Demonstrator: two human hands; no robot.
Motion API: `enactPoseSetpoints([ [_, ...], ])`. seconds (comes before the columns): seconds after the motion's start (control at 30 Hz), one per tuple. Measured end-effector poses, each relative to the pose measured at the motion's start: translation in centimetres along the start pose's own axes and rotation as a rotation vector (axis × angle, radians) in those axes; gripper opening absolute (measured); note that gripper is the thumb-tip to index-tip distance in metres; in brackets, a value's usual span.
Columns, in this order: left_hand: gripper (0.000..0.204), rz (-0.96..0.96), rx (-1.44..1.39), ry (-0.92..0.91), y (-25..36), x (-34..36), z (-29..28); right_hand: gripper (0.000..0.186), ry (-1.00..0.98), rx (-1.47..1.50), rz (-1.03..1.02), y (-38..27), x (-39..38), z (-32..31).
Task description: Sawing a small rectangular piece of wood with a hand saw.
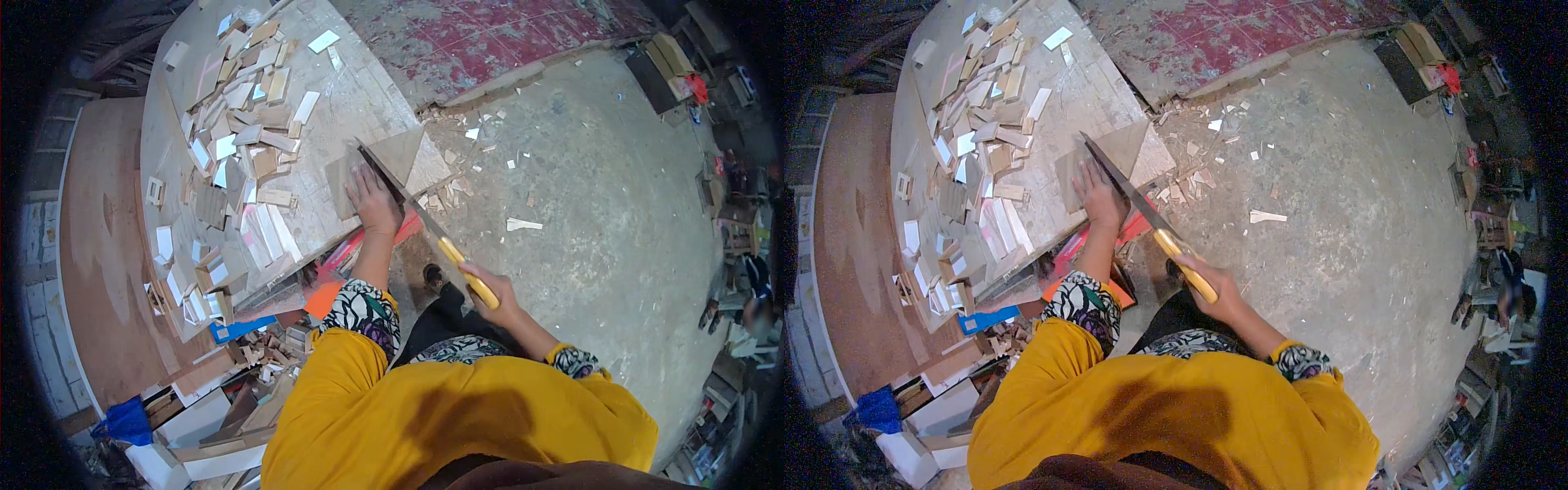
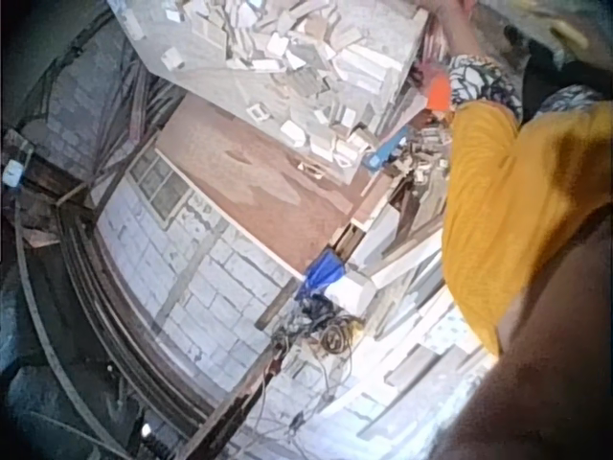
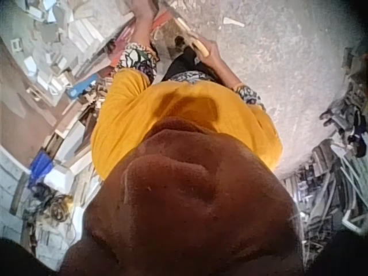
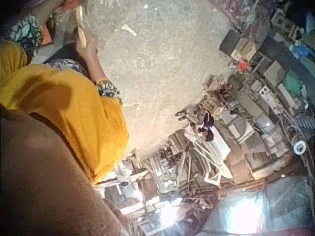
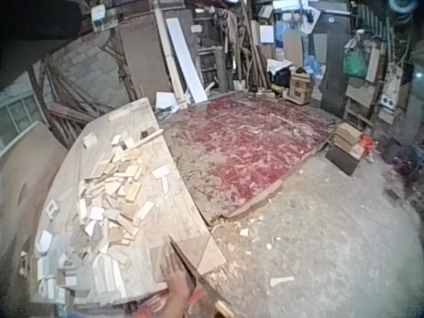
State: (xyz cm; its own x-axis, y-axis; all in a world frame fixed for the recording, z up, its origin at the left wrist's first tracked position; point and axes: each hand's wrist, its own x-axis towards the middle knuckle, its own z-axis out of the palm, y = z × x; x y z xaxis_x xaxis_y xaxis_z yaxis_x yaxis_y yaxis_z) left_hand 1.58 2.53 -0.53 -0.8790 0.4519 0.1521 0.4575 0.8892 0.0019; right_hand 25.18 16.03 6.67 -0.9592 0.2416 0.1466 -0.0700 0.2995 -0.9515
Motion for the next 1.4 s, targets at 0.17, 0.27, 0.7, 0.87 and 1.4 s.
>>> enactPoseSetpoints([
  [0.17,0.074,0.017,0.031,-0.001,0.2,0.1,0.3,0.057,-0.141,-0.055,0.113,-0.2,1.1,-0.3],
  [0.27,0.074,0.018,0.055,-0.020,0.2,0.5,0.0,0.055,-0.076,-0.047,0.033,0.2,1.2,0.1],
  [0.7,0.084,-0.029,0.077,-0.078,1.0,0.4,-1.0,0.057,-0.086,-0.106,0.001,0.8,-1.8,-2.0],
  [0.87,0.087,-0.025,0.031,-0.139,1.3,0.8,-3.8,0.055,-0.076,0.017,0.058,0.6,-0.3,-2.8],
  [1.4,0.021,-0.226,-0.341,0.357,-1.3,6.8,-0.5,0.045,0.094,0.040,0.119,-0.2,-1.4,-1.3],
])
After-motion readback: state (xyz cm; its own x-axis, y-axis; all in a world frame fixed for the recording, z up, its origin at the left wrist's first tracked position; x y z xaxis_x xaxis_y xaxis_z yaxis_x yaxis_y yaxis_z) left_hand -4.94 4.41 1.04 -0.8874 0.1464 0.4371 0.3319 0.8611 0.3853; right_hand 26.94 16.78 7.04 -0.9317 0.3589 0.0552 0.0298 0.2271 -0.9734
